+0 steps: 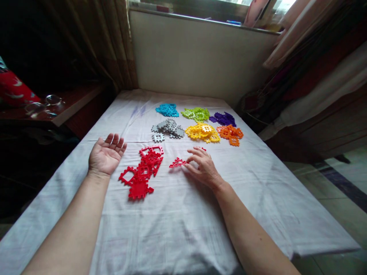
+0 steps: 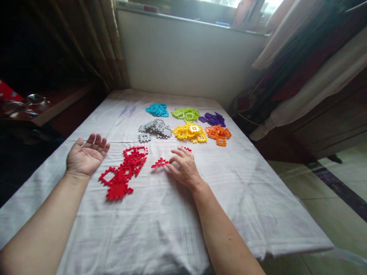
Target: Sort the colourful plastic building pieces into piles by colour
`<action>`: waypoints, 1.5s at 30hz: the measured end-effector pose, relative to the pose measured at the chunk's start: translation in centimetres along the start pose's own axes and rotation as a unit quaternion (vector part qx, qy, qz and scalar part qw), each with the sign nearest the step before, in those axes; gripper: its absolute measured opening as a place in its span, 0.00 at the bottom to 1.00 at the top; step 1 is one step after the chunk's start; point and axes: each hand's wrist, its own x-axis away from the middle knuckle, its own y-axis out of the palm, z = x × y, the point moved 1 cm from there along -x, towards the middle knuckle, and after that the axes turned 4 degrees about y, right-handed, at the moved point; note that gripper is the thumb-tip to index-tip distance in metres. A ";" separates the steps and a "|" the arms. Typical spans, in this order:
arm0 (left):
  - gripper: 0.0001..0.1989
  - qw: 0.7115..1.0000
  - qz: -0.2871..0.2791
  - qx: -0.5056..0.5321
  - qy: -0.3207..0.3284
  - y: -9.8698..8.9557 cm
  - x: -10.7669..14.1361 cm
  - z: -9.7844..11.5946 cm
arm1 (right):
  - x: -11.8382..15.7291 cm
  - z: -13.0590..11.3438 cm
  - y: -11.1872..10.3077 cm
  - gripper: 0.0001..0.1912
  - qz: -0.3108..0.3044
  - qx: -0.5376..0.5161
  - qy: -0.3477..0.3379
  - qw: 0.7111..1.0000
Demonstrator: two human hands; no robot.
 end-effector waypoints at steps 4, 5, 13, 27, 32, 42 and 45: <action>0.15 1.000 -0.002 -0.004 -0.001 0.0 0.0 0.0 | 0.0 3.3 -1.8 0.09 0.112 0.017 0.092 0.989; 0.15 1.000 -0.001 -0.006 -0.001 0.0 0.0 0.0 | 0.1 4.0 -2.1 0.09 0.128 0.026 0.110 0.985; 0.15 1.000 -0.002 -0.009 0.000 0.1 0.2 0.0 | 0.8 5.7 -2.0 0.06 0.130 0.086 0.170 0.973; 0.16 1.000 -0.013 0.009 0.004 0.1 0.2 -0.1 | 0.2 -5.2 1.9 0.15 -0.002 0.005 -0.115 0.993; 0.16 1.000 -0.018 0.021 -0.001 0.0 0.2 -0.1 | -0.1 -10.7 4.5 0.33 -0.131 -0.010 -0.215 0.968; 0.15 0.999 -0.015 0.040 -0.008 -0.1 0.0 -0.2 | -1.8 -9.5 6.1 0.09 -0.058 -0.012 -0.069 0.996; 0.13 0.999 -0.020 0.034 -0.011 -0.2 -0.1 -0.3 | -1.4 -8.2 5.3 0.11 0.008 -0.101 -0.016 0.995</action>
